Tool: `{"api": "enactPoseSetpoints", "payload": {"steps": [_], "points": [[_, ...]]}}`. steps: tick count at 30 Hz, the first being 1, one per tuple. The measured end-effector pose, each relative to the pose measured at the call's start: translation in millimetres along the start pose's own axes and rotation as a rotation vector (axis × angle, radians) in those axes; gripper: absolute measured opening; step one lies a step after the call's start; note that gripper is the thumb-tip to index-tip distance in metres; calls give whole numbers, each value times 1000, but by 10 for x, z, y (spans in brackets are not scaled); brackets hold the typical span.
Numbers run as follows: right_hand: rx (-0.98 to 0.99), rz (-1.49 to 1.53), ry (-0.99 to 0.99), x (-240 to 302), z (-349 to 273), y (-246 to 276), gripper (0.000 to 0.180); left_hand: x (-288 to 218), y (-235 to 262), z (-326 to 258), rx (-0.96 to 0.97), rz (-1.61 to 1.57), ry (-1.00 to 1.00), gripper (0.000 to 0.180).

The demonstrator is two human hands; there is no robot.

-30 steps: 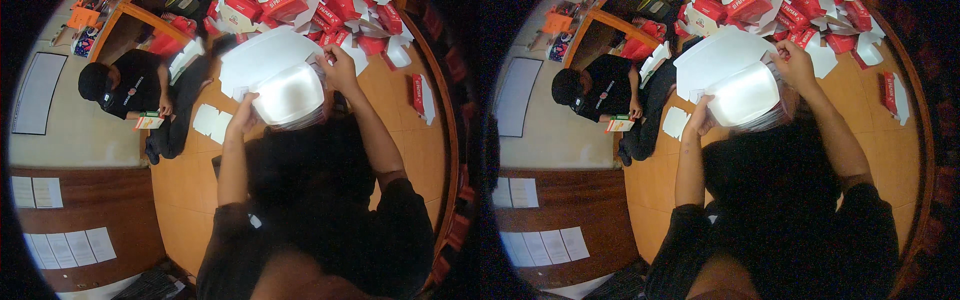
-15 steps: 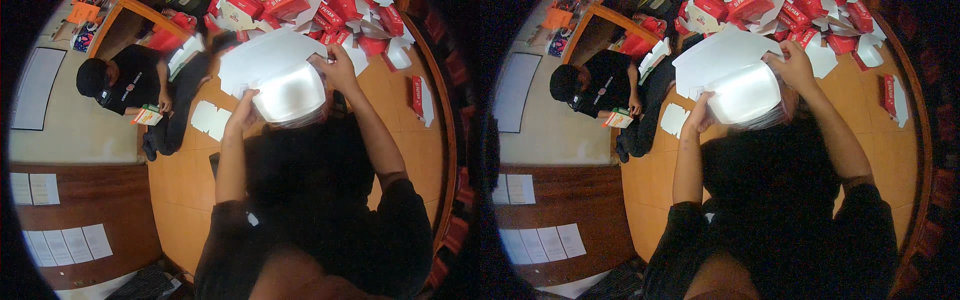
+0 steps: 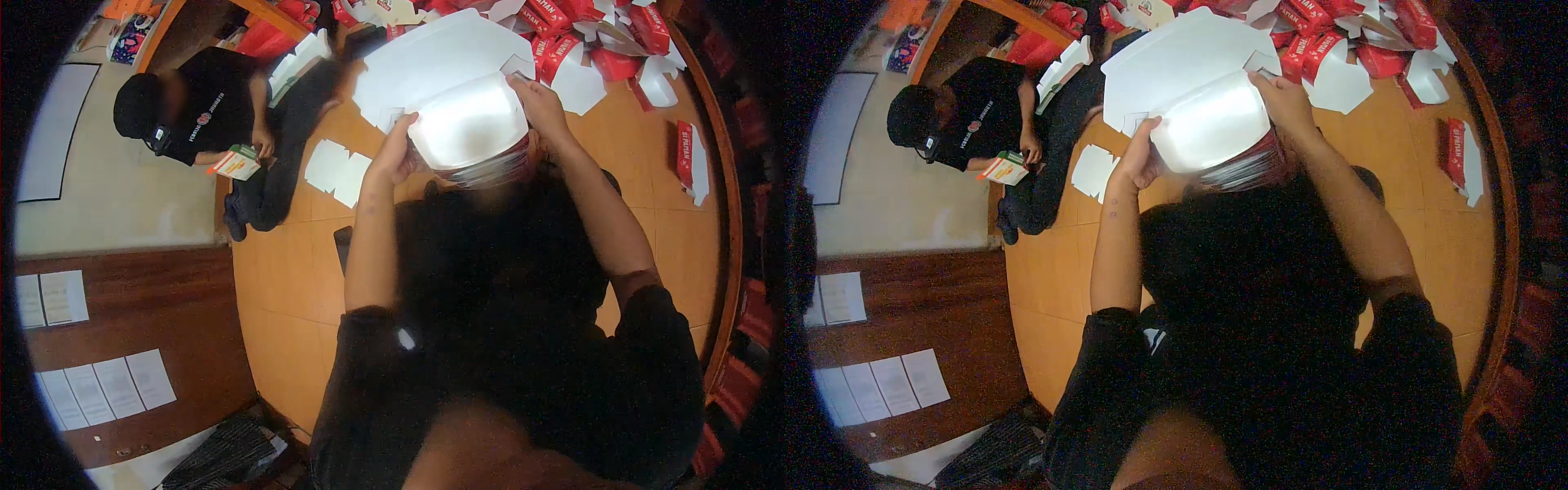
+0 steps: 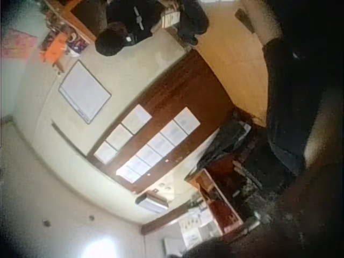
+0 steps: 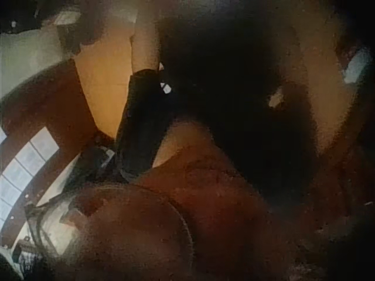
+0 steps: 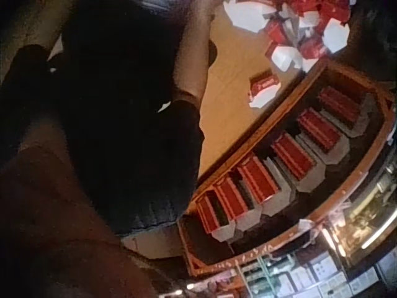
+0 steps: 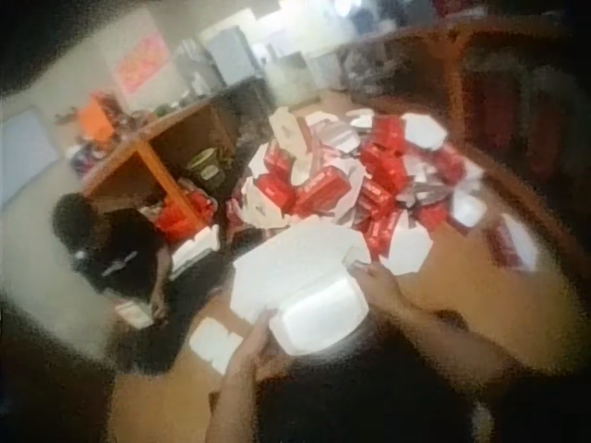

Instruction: The person sits on the floor and assembles small red and white cardboard boxes by folding the white inner trays and inserting them into the red outer sleeves. The person repeatedly picks up components, folds the trays, and slides them into the sleeves, stacking the finished boxes.

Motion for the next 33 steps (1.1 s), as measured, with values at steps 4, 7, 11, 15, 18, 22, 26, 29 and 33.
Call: {"api": "enactPoseSetpoints", "payload": {"steps": [4,7,11,15,18,22,26,29,33], "points": [[58,-112,-1,35,44,44,48,-36,-40,-22,-3,20,14,62],[65,75,74,-75,70,73,43,-80,-192,-82,-19,-7,20,63],[-191,210,156,-825,186,587,31,-81,-261,-138,-26,-75,35,67],[-391,247,-53,-1446,792,958,27,44,-114,-68,-67,-17,30,75],[-369,239,-202,-1899,1628,990,34,192,56,-143,-216,-30,-26,75],[-465,108,-324,-2670,2794,1217,56,303,-157,-169,-147,-125,-227,74],[-505,160,-225,-2755,3472,1492,55,323,-337,-177,-159,-159,-307,76],[-197,-33,-125,-2495,3015,833,47,406,-224,-420,-254,-114,-263,77],[-440,48,101,-2398,2022,1268,38,757,182,-122,-130,-34,-412,78]]}}
Point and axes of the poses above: each hand's wrist, its own z-axis towards the middle knuckle, its own y-axis out of the back of the hand, x = y × z, the point moved 6 cm from there along z, towards the middle knuckle, and after that the axes turned 6 degrees about -z, right-handed, at the moved point
